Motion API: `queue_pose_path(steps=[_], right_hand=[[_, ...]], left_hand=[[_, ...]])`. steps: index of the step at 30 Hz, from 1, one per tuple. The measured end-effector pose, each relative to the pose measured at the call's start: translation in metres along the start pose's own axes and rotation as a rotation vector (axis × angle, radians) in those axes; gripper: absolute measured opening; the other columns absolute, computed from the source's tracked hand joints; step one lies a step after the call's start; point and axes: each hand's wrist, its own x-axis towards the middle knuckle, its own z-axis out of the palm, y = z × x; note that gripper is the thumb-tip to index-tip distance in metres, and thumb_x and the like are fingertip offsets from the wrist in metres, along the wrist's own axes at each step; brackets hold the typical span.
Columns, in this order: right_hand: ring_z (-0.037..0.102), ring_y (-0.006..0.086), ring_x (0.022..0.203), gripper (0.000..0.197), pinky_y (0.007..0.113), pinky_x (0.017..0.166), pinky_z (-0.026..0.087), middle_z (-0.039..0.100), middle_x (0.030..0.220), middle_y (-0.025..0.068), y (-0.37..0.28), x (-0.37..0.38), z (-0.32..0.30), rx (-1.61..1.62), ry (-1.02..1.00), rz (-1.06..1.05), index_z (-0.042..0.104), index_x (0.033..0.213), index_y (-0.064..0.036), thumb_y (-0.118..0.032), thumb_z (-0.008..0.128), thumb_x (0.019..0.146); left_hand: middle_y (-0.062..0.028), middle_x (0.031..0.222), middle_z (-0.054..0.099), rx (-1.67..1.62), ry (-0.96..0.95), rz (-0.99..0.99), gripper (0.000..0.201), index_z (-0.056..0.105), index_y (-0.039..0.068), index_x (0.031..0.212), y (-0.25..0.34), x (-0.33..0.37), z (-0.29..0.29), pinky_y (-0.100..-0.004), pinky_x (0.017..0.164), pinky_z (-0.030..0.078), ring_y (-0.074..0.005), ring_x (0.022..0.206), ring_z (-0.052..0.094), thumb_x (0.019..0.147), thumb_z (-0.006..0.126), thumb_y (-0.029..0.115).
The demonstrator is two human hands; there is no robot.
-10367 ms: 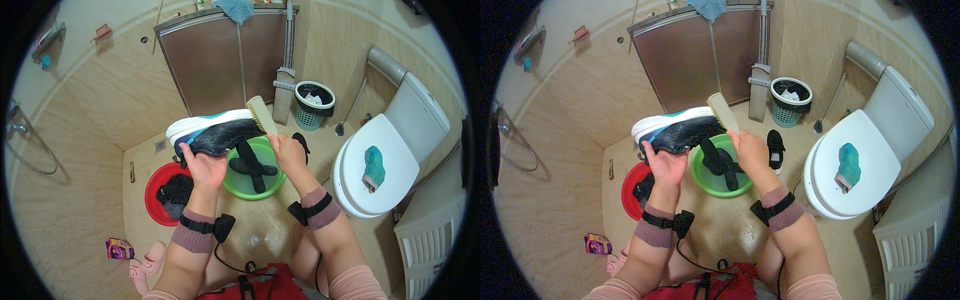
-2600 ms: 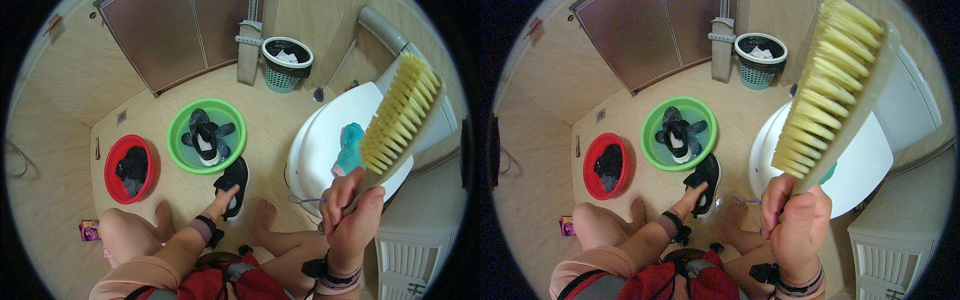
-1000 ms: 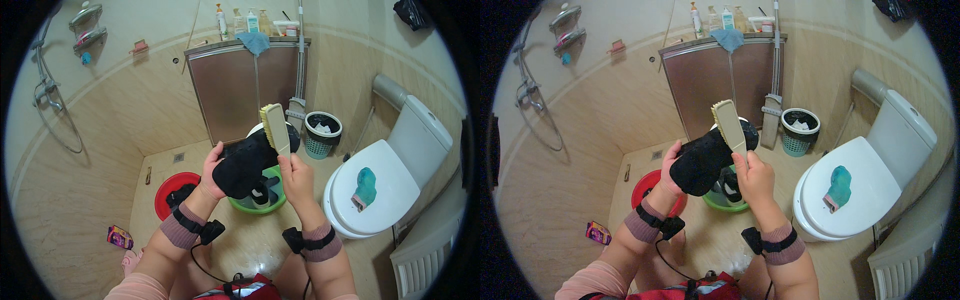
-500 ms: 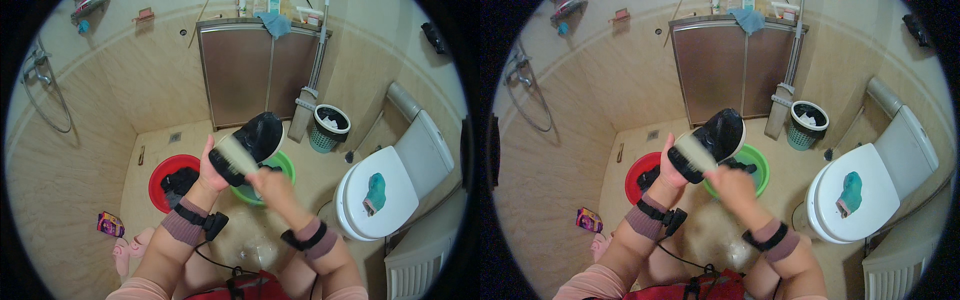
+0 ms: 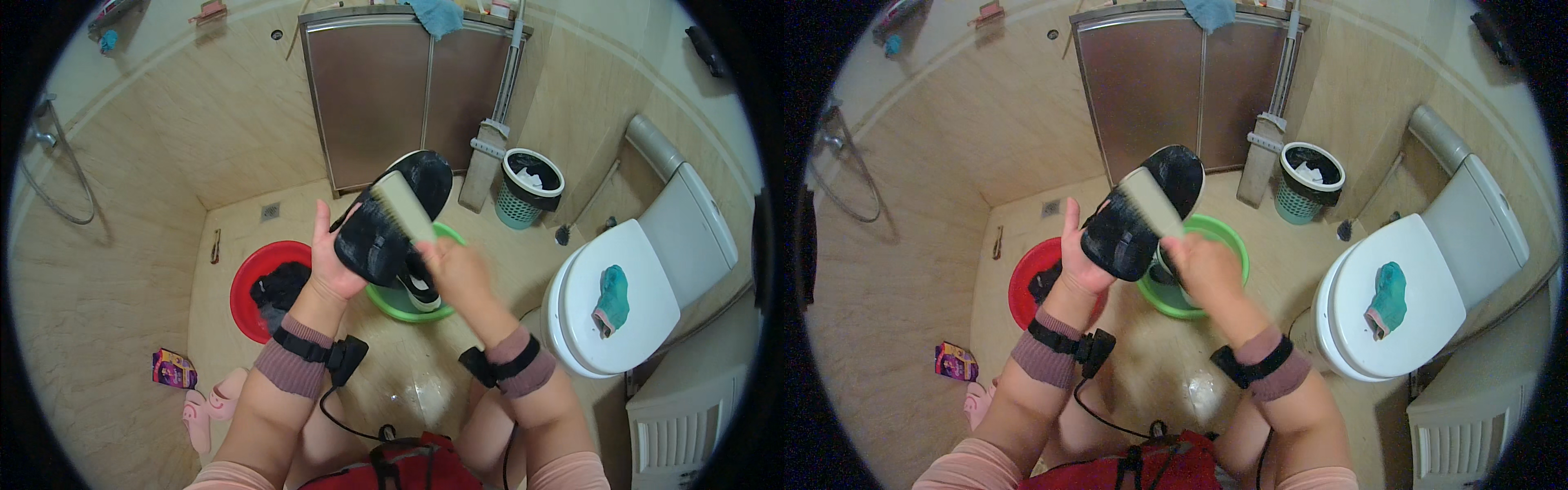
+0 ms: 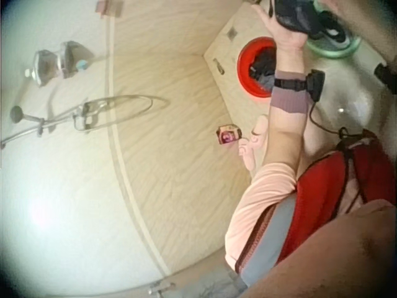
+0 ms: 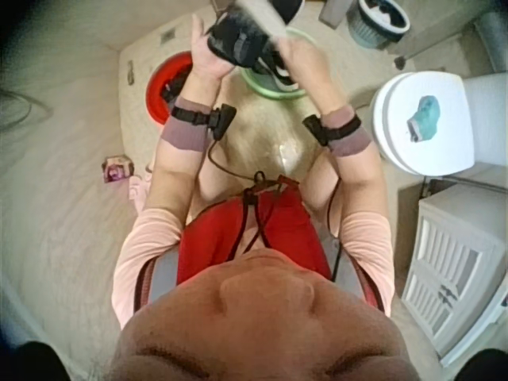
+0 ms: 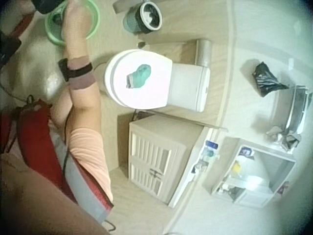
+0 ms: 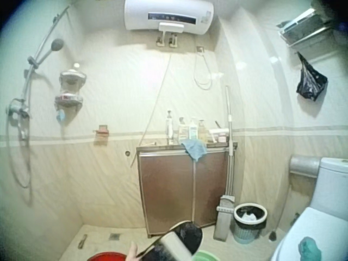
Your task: Scrubbing a black sneaker with a brush and soapy water in a basin.
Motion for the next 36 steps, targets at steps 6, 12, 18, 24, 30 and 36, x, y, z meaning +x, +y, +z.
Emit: queue_pose_path(steps=[6, 12, 18, 24, 30, 36], right_hand=[[0.062, 0.0414, 0.062, 0.051, 0.05, 0.058, 0.049, 0.062, 0.066, 0.0214, 0.0, -0.013, 0.013, -0.058, 0.02, -0.144, 0.06, 0.077, -0.005, -0.051, 0.046, 0.095], [0.062, 0.0419, 0.063, 0.051, 0.051, 0.058, 0.049, 0.063, 0.068, 0.0218, -0.009, -0.034, 0.033, 0.091, -0.069, -0.235, 0.058, 0.079, -0.0033, -0.05, 0.044, 0.095], [0.063, 0.0402, 0.063, 0.051, 0.05, 0.059, 0.049, 0.064, 0.069, 0.0205, 0.011, 0.001, 0.013, -0.006, 0.083, -0.061, 0.063, 0.079, -0.0043, -0.05, 0.046, 0.095], [0.063, 0.0406, 0.065, 0.052, 0.05, 0.061, 0.05, 0.064, 0.068, 0.021, -0.024, -0.034, 0.036, 0.049, -0.088, -0.238, 0.063, 0.078, -0.0039, -0.052, 0.048, 0.093], [0.063, 0.0383, 0.065, 0.052, 0.048, 0.058, 0.049, 0.065, 0.071, 0.0192, 0.012, 0.008, 0.013, 0.037, 0.093, -0.093, 0.063, 0.078, -0.0062, -0.053, 0.046, 0.093], [0.062, 0.0399, 0.063, 0.053, 0.049, 0.059, 0.049, 0.063, 0.067, 0.0202, -0.016, -0.022, 0.032, -0.021, -0.019, -0.233, 0.063, 0.076, -0.0052, -0.054, 0.048, 0.092]], left_hand=[[-0.0193, 0.137, 0.05, 0.055, 0.117, 0.04, 0.087, 0.047, 0.0, 0.135, -0.001, -0.002, 0.001, -0.0474, 0.109, 0.034, -0.0356, 0.126, 0.048, 0.09, 0.029, 0.072], [-0.0194, 0.141, 0.046, 0.098, 0.156, 0.055, 0.097, 0.041, -0.001, 0.139, -0.005, -0.003, -0.002, -0.0481, 0.111, 0.031, -0.036, 0.128, 0.044, 0.085, 0.029, 0.079], [-0.0186, 0.138, 0.049, 0.088, 0.2, 0.052, 0.097, 0.047, 0.0, 0.135, -0.006, 0.0, 0.0, -0.0476, 0.11, 0.032, -0.0359, 0.127, 0.046, 0.084, 0.026, 0.08], [-0.0169, 0.139, 0.048, 0.058, 0.092, 0.019, 0.1, 0.043, 0.0, 0.138, 0.001, -0.004, -0.013, -0.0448, 0.11, 0.032, -0.0327, 0.127, 0.046, 0.082, 0.03, 0.082], [-0.0157, 0.138, 0.05, 0.084, 0.126, -0.029, 0.1, 0.045, 0.001, 0.137, -0.011, 0.001, 0.001, -0.0457, 0.11, 0.032, -0.0331, 0.127, 0.046, 0.082, 0.028, 0.083], [-0.0181, 0.136, 0.051, 0.124, 0.198, 0.028, 0.096, 0.045, 0.001, 0.137, -0.002, -0.001, -0.01, -0.0466, 0.108, 0.035, -0.0341, 0.125, 0.048, 0.084, 0.028, 0.08]])
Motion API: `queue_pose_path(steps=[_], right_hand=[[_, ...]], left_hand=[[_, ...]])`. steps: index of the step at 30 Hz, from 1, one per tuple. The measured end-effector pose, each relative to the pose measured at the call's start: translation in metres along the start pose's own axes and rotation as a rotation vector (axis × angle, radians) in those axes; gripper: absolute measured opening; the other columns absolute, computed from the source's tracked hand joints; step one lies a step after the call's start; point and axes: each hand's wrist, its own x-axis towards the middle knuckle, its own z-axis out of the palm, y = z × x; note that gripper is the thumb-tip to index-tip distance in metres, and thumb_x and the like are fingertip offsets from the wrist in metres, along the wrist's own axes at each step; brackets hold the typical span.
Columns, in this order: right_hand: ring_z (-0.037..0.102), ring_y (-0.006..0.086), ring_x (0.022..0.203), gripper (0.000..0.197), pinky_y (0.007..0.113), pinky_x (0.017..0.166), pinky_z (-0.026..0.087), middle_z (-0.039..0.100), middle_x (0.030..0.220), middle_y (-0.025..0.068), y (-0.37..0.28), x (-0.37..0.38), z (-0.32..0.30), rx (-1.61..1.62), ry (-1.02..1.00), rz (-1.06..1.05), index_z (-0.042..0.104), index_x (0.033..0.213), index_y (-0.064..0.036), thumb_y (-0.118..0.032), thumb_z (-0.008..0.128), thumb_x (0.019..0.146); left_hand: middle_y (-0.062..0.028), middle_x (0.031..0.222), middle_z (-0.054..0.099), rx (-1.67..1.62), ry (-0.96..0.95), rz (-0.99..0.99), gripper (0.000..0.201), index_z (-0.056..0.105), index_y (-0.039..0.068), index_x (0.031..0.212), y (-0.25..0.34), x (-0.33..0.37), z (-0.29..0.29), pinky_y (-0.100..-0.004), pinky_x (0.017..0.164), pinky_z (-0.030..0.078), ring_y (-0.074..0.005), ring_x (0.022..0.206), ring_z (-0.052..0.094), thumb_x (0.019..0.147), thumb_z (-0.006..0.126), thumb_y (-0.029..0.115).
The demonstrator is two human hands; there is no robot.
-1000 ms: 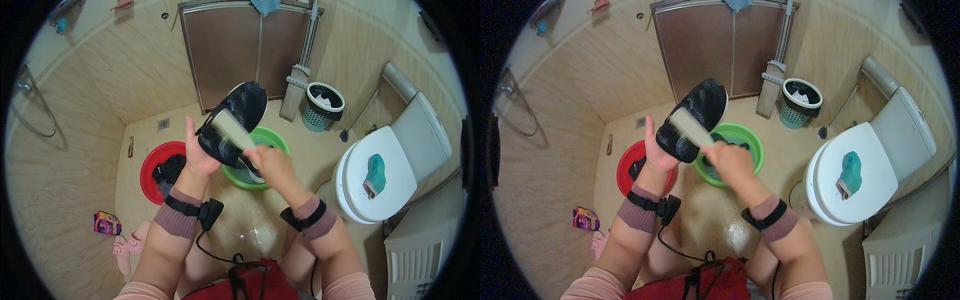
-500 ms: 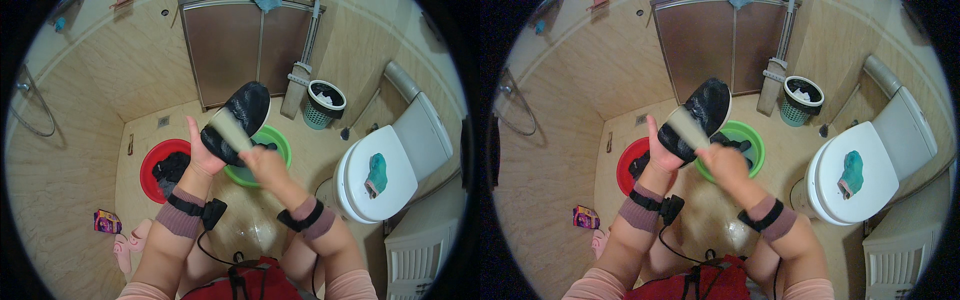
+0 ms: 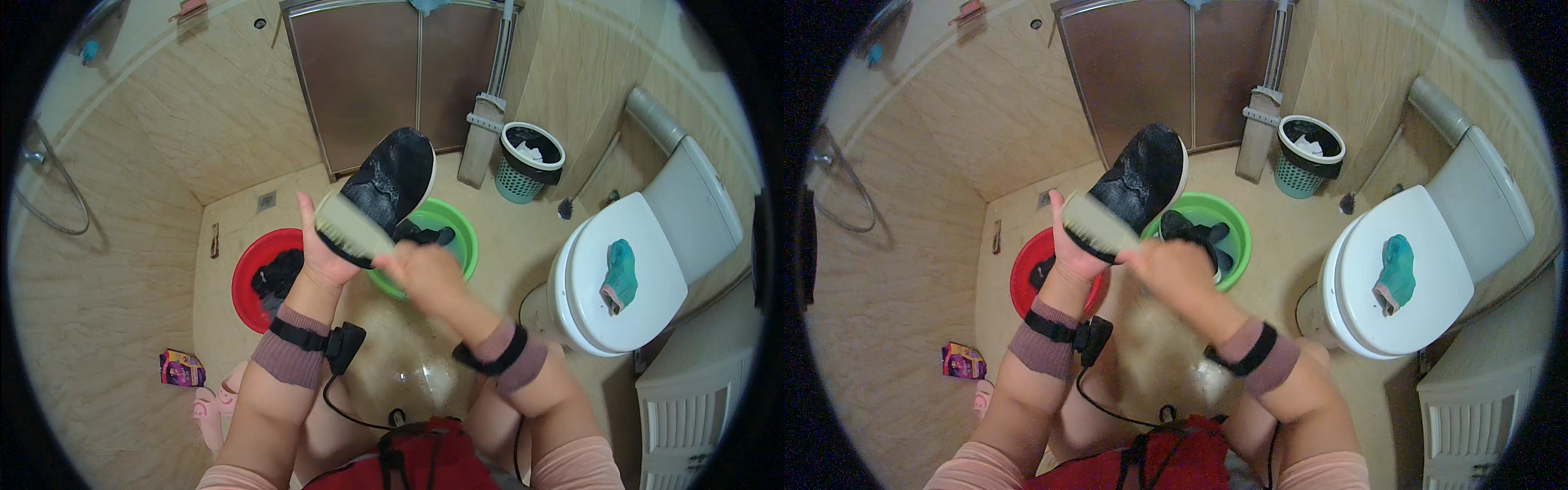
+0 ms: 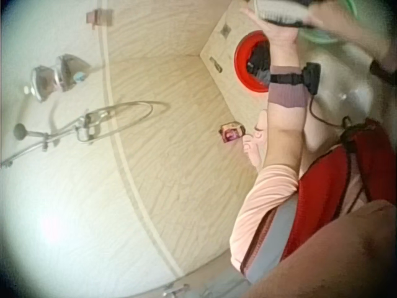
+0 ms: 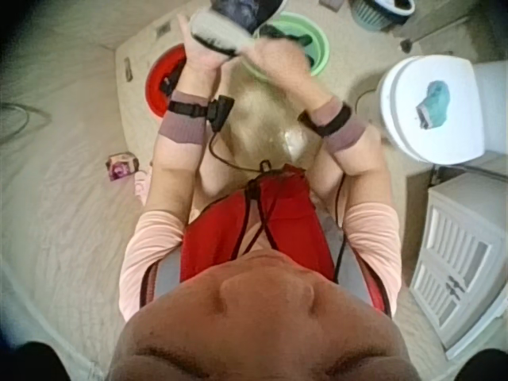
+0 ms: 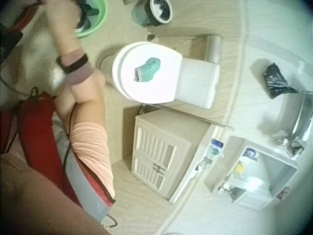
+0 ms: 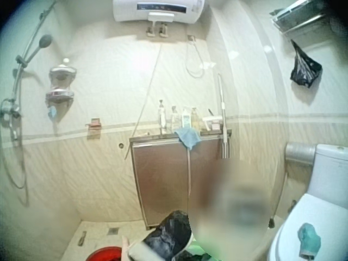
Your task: Scrubbing a black sneaker with a brush and soapy water in a basin.
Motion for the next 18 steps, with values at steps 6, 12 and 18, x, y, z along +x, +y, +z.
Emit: queue_pose_path(steps=[6, 12, 18], right_hand=[[0.062, 0.0405, 0.063, 0.055, 0.05, 0.057, 0.048, 0.063, 0.068, 0.0209, 0.006, 0.012, -0.004, -0.002, 0.029, 0.15, 0.063, 0.078, -0.0038, -0.053, 0.045, 0.094], [0.062, 0.0394, 0.063, 0.053, 0.048, 0.058, 0.048, 0.063, 0.067, 0.0182, 0.027, 0.014, -0.002, -0.181, 0.087, -0.103, 0.062, 0.077, -0.0055, -0.052, 0.045, 0.094], [0.061, 0.0433, 0.066, 0.055, 0.052, 0.061, 0.048, 0.061, 0.067, 0.0238, -0.017, -0.003, 0.004, 0.077, -0.058, 0.081, 0.06, 0.076, -0.0032, -0.054, 0.048, 0.093]], left_hand=[[-0.0192, 0.135, 0.051, 0.057, 0.06, 0.001, 0.097, 0.044, -0.001, 0.137, -0.006, 0.0, 0.006, -0.0466, 0.107, 0.038, -0.0337, 0.123, 0.05, 0.084, 0.031, 0.079], [-0.0199, 0.138, 0.048, -0.065, -0.036, -0.025, 0.091, 0.044, 0.0, 0.137, -0.008, 0.004, -0.001, -0.0493, 0.109, 0.034, -0.0376, 0.124, 0.048, 0.087, 0.032, 0.075], [-0.0215, 0.134, 0.051, -0.022, 0.069, -0.046, 0.089, 0.047, 0.0, 0.134, -0.004, 0.001, -0.002, -0.0509, 0.108, 0.036, -0.0385, 0.122, 0.05, 0.086, 0.036, 0.074]])
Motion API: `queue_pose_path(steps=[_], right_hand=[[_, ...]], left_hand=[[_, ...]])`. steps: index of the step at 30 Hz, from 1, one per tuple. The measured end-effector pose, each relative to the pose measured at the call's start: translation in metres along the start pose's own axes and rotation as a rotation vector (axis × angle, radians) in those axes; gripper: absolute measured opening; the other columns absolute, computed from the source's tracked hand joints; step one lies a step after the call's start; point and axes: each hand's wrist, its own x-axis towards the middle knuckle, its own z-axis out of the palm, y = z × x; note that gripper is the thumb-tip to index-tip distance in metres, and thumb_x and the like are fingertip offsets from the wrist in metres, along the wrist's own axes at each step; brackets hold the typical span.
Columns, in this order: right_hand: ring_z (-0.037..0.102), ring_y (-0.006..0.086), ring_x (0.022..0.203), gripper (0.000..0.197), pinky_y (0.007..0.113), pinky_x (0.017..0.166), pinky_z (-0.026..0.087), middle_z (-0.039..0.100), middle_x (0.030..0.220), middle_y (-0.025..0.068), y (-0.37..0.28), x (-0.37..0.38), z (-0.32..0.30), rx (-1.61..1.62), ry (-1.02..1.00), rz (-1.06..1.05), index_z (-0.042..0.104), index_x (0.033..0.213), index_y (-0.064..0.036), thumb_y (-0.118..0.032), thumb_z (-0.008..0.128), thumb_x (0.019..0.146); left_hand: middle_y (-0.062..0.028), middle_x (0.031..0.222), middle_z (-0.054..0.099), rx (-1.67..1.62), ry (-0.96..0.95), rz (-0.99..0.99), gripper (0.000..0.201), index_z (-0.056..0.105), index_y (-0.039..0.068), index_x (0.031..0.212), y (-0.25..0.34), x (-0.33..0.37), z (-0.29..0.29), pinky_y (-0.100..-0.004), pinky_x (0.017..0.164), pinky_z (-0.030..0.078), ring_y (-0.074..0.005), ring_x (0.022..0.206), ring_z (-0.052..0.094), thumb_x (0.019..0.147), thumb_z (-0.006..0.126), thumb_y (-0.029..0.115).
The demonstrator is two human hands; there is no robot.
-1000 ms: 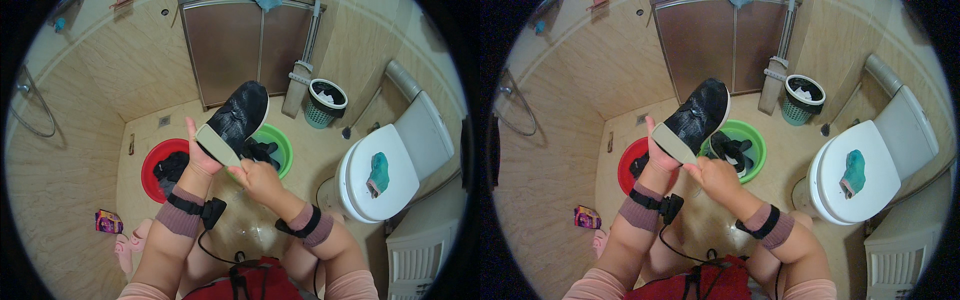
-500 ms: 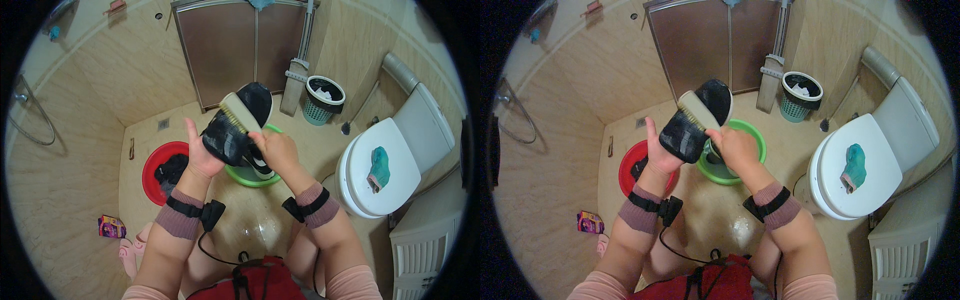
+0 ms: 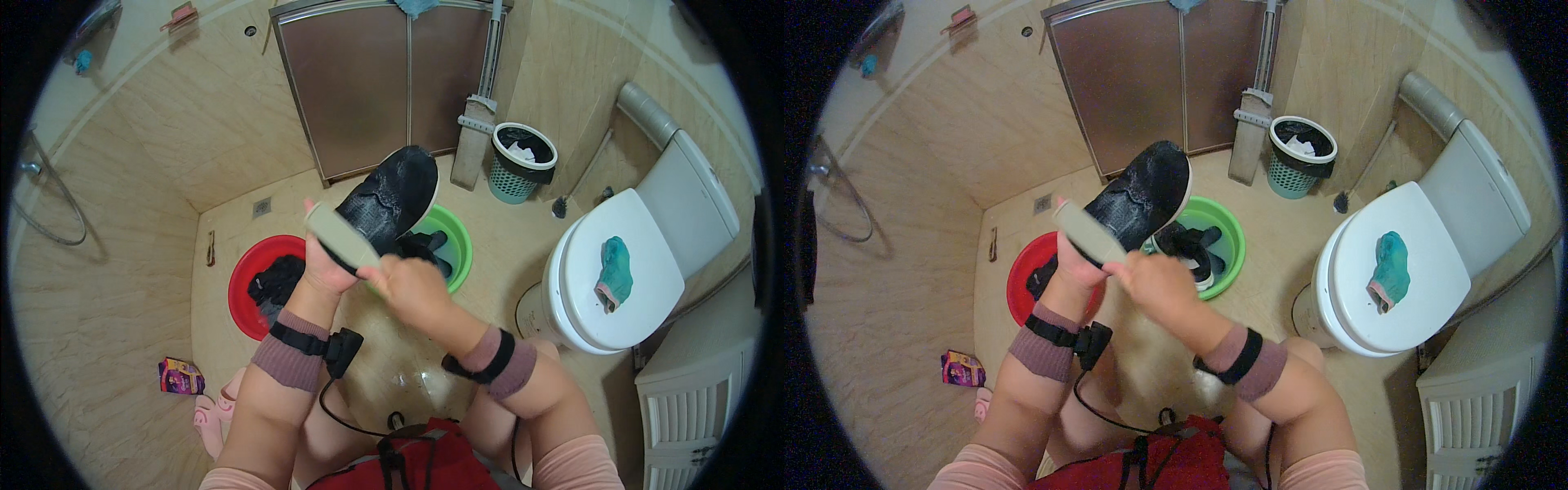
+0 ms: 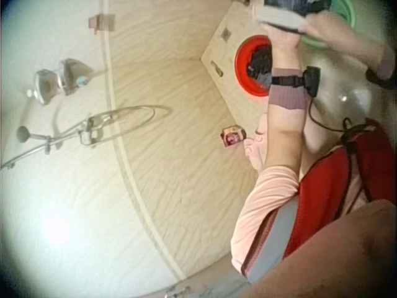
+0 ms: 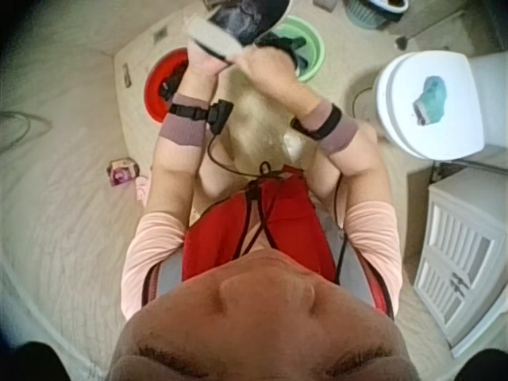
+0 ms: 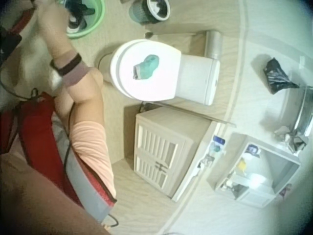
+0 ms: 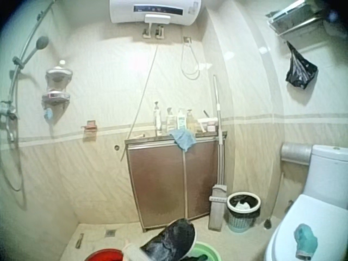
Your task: Scrubbing a black sneaker with a brush and soapy water in a basin.
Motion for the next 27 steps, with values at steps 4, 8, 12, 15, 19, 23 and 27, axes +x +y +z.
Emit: queue_pose_path(steps=[4, 8, 12, 15, 19, 23, 27], right_hand=[[0.064, 0.0373, 0.059, 0.055, 0.046, 0.051, 0.05, 0.063, 0.065, 0.0189, 0.035, 0.024, -0.02, -0.138, 0.184, -0.066, 0.062, 0.074, -0.0042, -0.053, 0.047, 0.093], [0.063, 0.038, 0.059, 0.055, 0.048, 0.053, 0.05, 0.063, 0.065, 0.0191, 0.026, 0.022, -0.017, -0.114, 0.109, 0.048, 0.062, 0.075, -0.0041, -0.053, 0.046, 0.093], [0.065, 0.0381, 0.063, 0.055, 0.047, 0.056, 0.052, 0.064, 0.068, 0.0199, 0.004, 0.001, -0.006, -0.077, 0.015, -0.051, 0.063, 0.077, -0.0036, -0.055, 0.047, 0.092], [0.066, 0.035, 0.064, 0.054, 0.047, 0.055, 0.051, 0.065, 0.068, 0.0191, 0.033, 0.029, -0.038, -0.228, 0.054, 0.122, 0.064, 0.077, -0.0042, -0.051, 0.044, 0.095], [0.065, 0.0391, 0.067, 0.056, 0.05, 0.059, 0.051, 0.065, 0.07, 0.0209, 0.021, 0.013, -0.012, -0.087, 0.028, 0.059, 0.063, 0.077, -0.0033, -0.055, 0.046, 0.093], [0.065, 0.0376, 0.065, 0.054, 0.046, 0.057, 0.052, 0.065, 0.069, 0.0199, 0.016, 0.011, -0.018, -0.179, 0.012, -0.001, 0.063, 0.076, -0.0043, -0.053, 0.047, 0.093], [0.065, 0.0365, 0.063, 0.052, 0.047, 0.054, 0.051, 0.065, 0.068, 0.0198, 0.043, 0.029, -0.035, -0.18, 0.172, 0.109, 0.064, 0.077, -0.0049, -0.052, 0.048, 0.092]], left_hand=[[-0.0197, 0.132, 0.053, -0.003, -0.104, -0.001, 0.09, 0.046, 0.0, 0.134, -0.007, 0.001, 0.006, -0.0479, 0.104, 0.041, -0.0344, 0.119, 0.053, 0.088, 0.029, 0.075], [-0.0196, 0.131, 0.054, 0.007, -0.154, -0.021, 0.089, 0.047, 0.001, 0.133, -0.005, 0.002, -0.005, -0.0485, 0.105, 0.039, -0.0345, 0.121, 0.052, 0.087, 0.032, 0.075], [-0.0217, 0.134, 0.051, -0.03, -0.086, -0.029, 0.085, 0.047, 0.001, 0.134, -0.003, -0.001, -0.003, -0.0511, 0.108, 0.036, -0.0382, 0.122, 0.05, 0.089, 0.034, 0.072], [-0.0183, 0.135, 0.052, 0.047, -0.158, -0.024, 0.091, 0.045, 0.001, 0.136, -0.009, 0.001, 0.006, -0.0458, 0.106, 0.038, -0.0333, 0.123, 0.051, 0.086, 0.03, 0.076], [-0.0184, 0.132, 0.054, 0.046, -0.079, 0.006, 0.089, 0.048, 0.001, 0.134, -0.009, 0.006, -0.003, -0.0452, 0.105, 0.04, -0.0334, 0.119, 0.054, 0.087, 0.033, 0.075], [-0.0185, 0.132, 0.053, 0.06, -0.074, 0.009, 0.087, 0.047, 0.001, 0.134, -0.007, 0.005, -0.002, -0.0455, 0.106, 0.039, -0.0336, 0.121, 0.052, 0.088, 0.034, 0.074], [-0.02, 0.133, 0.053, -0.047, -0.206, -0.085, 0.089, 0.046, 0.001, 0.135, -0.015, 0.009, -0.002, -0.048, 0.105, 0.039, -0.0363, 0.121, 0.052, 0.087, 0.031, 0.075]])
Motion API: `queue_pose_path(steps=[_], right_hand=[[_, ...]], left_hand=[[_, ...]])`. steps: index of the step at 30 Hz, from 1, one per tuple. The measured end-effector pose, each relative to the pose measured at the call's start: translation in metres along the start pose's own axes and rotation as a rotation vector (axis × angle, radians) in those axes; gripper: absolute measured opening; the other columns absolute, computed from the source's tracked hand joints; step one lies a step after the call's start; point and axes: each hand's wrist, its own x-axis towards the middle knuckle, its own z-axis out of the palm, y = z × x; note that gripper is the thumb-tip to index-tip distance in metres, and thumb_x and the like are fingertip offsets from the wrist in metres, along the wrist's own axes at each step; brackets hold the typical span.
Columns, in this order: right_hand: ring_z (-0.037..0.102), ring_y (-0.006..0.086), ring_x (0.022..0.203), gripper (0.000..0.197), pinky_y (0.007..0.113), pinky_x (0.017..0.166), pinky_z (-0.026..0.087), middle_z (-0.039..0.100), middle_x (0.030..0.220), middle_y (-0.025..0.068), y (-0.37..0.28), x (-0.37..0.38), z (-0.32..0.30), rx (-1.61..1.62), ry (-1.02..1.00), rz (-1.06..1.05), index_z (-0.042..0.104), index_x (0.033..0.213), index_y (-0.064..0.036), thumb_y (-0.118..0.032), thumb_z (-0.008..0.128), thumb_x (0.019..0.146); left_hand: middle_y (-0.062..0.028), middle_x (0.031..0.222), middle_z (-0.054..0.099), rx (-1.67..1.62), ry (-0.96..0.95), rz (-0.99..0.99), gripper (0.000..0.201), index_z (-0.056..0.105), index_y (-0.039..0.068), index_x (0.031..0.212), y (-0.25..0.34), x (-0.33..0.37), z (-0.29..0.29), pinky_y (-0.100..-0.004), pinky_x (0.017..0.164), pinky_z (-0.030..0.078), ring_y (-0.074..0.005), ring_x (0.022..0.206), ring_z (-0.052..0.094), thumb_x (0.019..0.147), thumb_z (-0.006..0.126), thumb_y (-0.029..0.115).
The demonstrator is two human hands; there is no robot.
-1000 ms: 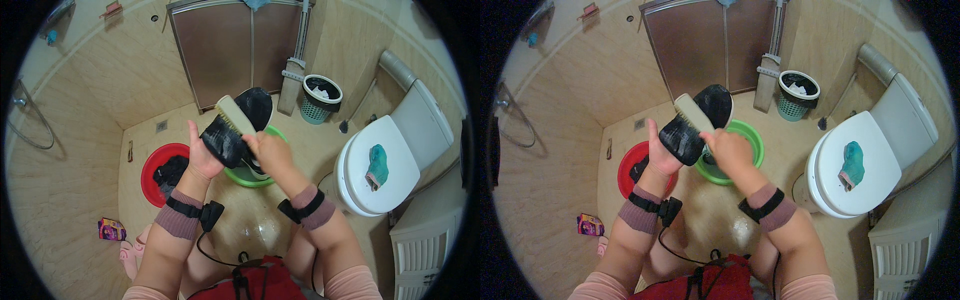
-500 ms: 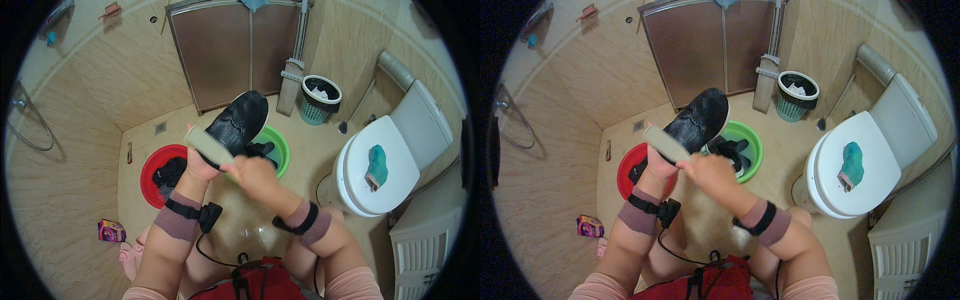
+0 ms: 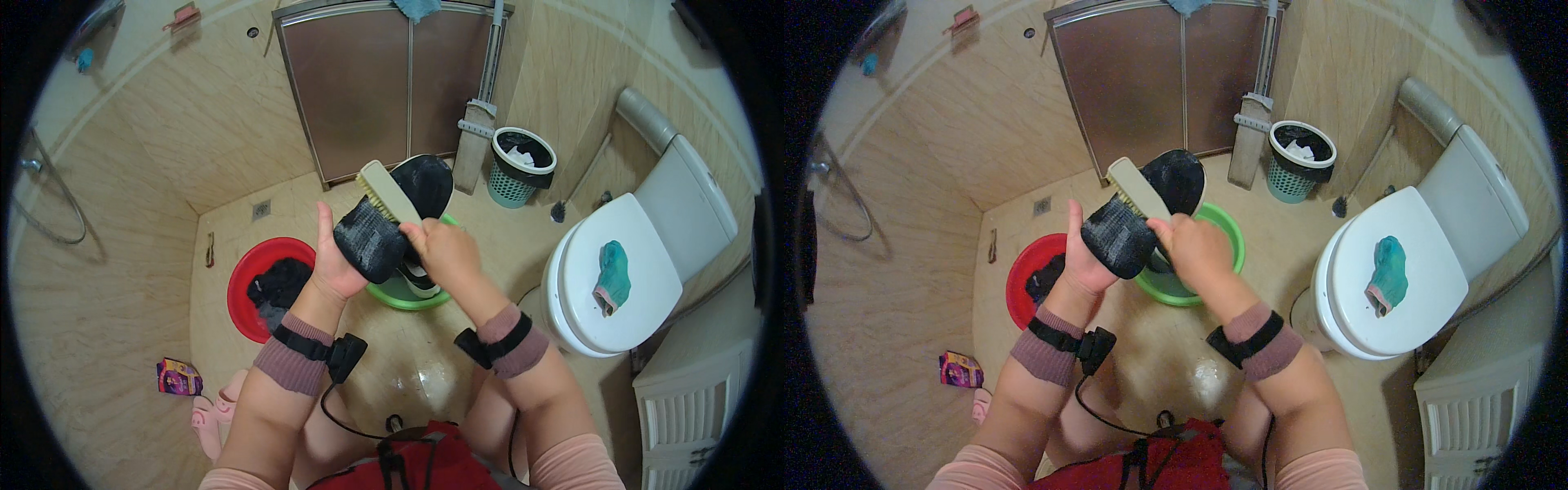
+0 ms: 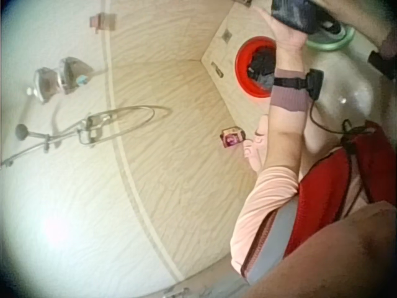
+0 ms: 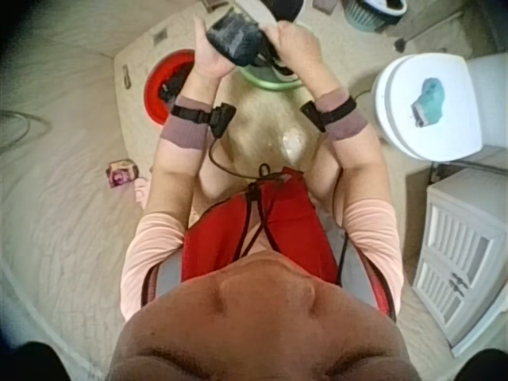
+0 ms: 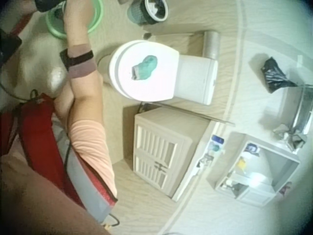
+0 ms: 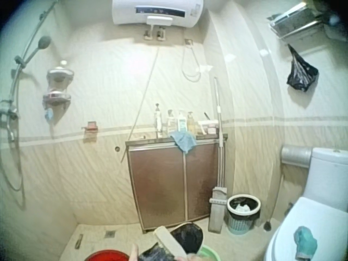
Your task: Scrubbing a black sneaker with a brush and soapy water in a basin.
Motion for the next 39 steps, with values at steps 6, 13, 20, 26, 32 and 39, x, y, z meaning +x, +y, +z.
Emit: queue_pose_path(steps=[6, 13, 20, 26, 32, 39], right_hand=[[0.065, 0.0373, 0.063, 0.052, 0.047, 0.058, 0.053, 0.065, 0.069, 0.0194, -0.034, -0.031, 0.008, 0.042, -0.145, -0.17, 0.064, 0.079, -0.0047, -0.052, 0.048, 0.093], [0.064, 0.0382, 0.062, 0.051, 0.048, 0.057, 0.051, 0.064, 0.067, 0.0197, -0.024, -0.028, 0.022, 0.072, -0.068, -0.119, 0.063, 0.076, -0.0046, -0.049, 0.046, 0.095], [0.065, 0.036, 0.061, 0.052, 0.046, 0.056, 0.051, 0.065, 0.067, 0.0177, 0.005, 0.004, -0.005, -0.028, -0.019, -0.022, 0.064, 0.076, -0.0035, -0.049, 0.046, 0.094], [0.065, 0.0367, 0.062, 0.056, 0.048, 0.058, 0.052, 0.065, 0.068, 0.0196, -0.031, -0.038, 0.019, 0.097, -0.177, -0.161, 0.065, 0.077, -0.0046, -0.054, 0.046, 0.093], [0.064, 0.0364, 0.061, 0.056, 0.048, 0.055, 0.05, 0.065, 0.067, 0.0189, 0.017, 0.002, -0.002, -0.005, -0.012, 0.013, 0.064, 0.075, -0.0048, -0.054, 0.044, 0.094], [0.065, 0.0357, 0.064, 0.054, 0.046, 0.058, 0.051, 0.065, 0.07, 0.0184, -0.005, -0.016, 0.009, -0.039, -0.13, -0.115, 0.065, 0.077, -0.0059, -0.054, 0.047, 0.092]], left_hand=[[-0.0195, 0.135, 0.051, -0.008, 0.085, 0.063, 0.088, 0.046, 0.0, 0.135, 0.009, -0.003, -0.015, -0.0478, 0.108, 0.036, -0.0357, 0.123, 0.05, 0.088, 0.034, 0.073], [-0.0198, 0.136, 0.05, 0.073, 0.148, 0.074, 0.089, 0.046, 0.0, 0.135, 0.002, 0.003, -0.011, -0.0506, 0.108, 0.035, -0.0374, 0.124, 0.049, 0.088, 0.03, 0.074], [-0.02, 0.137, 0.049, 0.052, 0.039, 0.015, 0.093, 0.044, 0.001, 0.137, 0.0, 0.002, -0.003, -0.049, 0.108, 0.035, -0.0366, 0.125, 0.048, 0.087, 0.025, 0.077], [-0.0196, 0.135, 0.051, 0.003, 0.026, -0.01, 0.097, 0.044, 0.0, 0.137, 0.006, -0.003, -0.012, -0.0476, 0.108, 0.035, -0.0354, 0.124, 0.049, 0.084, 0.028, 0.08], [-0.021, 0.138, 0.048, 0.024, 0.063, -0.014, 0.095, 0.042, 0.001, 0.139, -0.003, 0.002, 0.002, -0.0499, 0.109, 0.033, -0.0375, 0.127, 0.046, 0.086, 0.023, 0.078], [-0.0186, 0.139, 0.048, 0.036, 0.157, 0.073, 0.102, 0.043, 0.001, 0.138, 0.014, -0.008, 0.003, -0.0479, 0.111, 0.031, -0.0354, 0.127, 0.046, 0.082, 0.02, 0.083]])
